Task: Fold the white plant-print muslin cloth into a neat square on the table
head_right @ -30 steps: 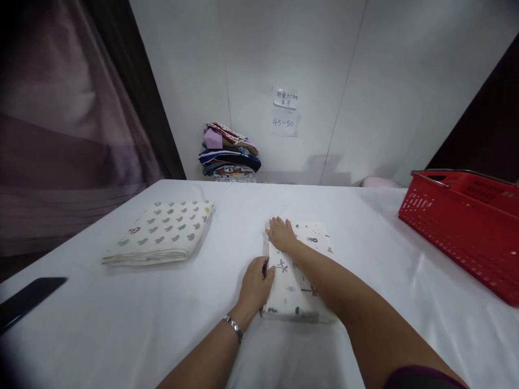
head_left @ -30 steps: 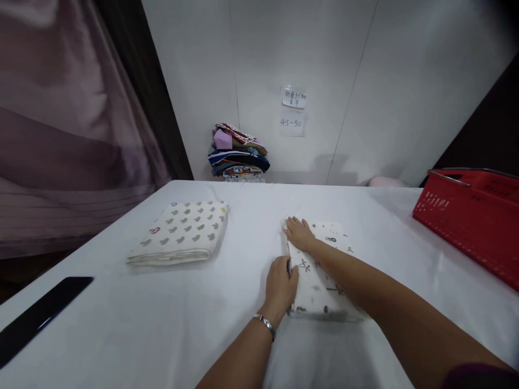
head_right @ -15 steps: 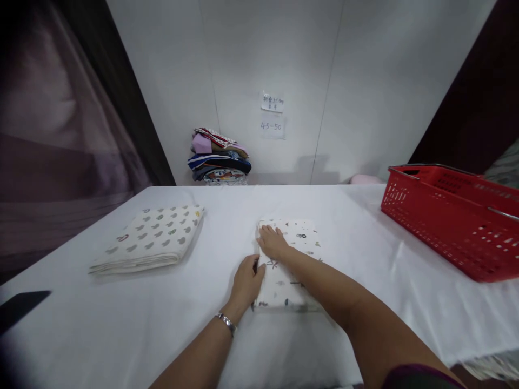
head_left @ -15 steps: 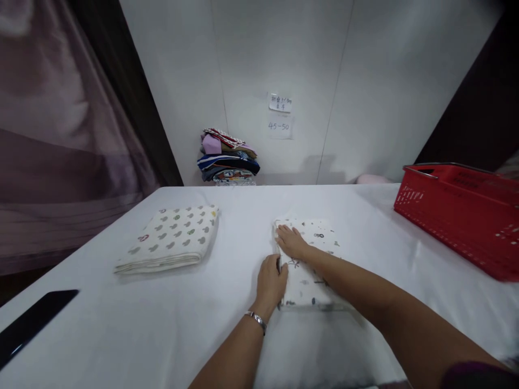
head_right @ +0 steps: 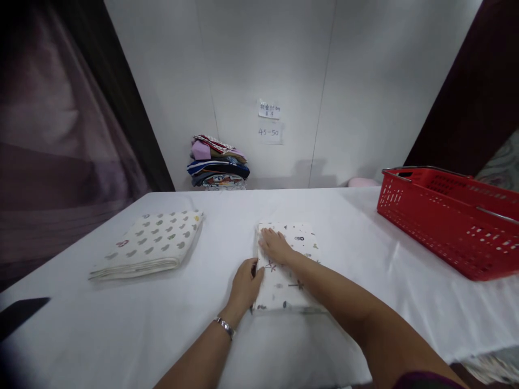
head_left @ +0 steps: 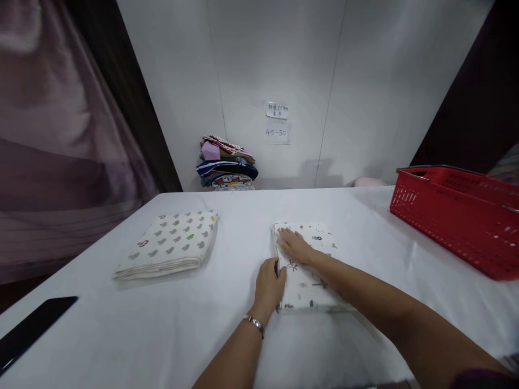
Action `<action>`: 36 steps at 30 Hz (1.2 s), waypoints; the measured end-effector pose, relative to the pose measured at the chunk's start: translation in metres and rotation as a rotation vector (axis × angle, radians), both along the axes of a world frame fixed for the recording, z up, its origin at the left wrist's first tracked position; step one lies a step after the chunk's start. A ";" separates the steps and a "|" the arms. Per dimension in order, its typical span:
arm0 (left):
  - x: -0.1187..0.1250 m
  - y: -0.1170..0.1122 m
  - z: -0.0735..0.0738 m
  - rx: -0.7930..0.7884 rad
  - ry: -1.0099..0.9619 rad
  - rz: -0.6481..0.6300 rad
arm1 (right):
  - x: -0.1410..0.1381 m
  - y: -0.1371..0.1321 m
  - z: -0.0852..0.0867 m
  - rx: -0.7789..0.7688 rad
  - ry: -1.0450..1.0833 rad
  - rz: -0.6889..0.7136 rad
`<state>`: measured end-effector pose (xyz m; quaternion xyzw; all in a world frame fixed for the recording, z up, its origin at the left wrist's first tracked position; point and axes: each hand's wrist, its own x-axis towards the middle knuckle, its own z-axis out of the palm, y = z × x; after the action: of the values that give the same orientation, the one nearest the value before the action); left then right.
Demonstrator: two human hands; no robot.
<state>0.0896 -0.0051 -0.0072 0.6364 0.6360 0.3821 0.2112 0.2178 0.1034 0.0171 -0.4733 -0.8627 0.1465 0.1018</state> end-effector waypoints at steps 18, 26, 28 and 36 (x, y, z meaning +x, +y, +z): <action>0.000 0.000 0.002 -0.004 -0.029 -0.006 | 0.057 0.012 -0.002 0.105 -0.114 -0.091; 0.000 0.001 -0.001 -0.016 -0.017 -0.013 | 0.075 0.022 -0.014 0.093 -0.208 -0.185; -0.001 0.001 -0.002 -0.020 -0.022 -0.015 | 0.078 0.020 -0.011 0.075 -0.174 -0.178; 0.000 0.003 -0.004 0.010 -0.020 -0.003 | 0.129 -0.028 -0.024 -0.066 0.325 -0.553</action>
<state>0.0894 -0.0022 -0.0116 0.6345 0.6310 0.3912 0.2149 0.3466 0.0749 -0.0066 -0.6632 -0.6685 0.2148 0.2590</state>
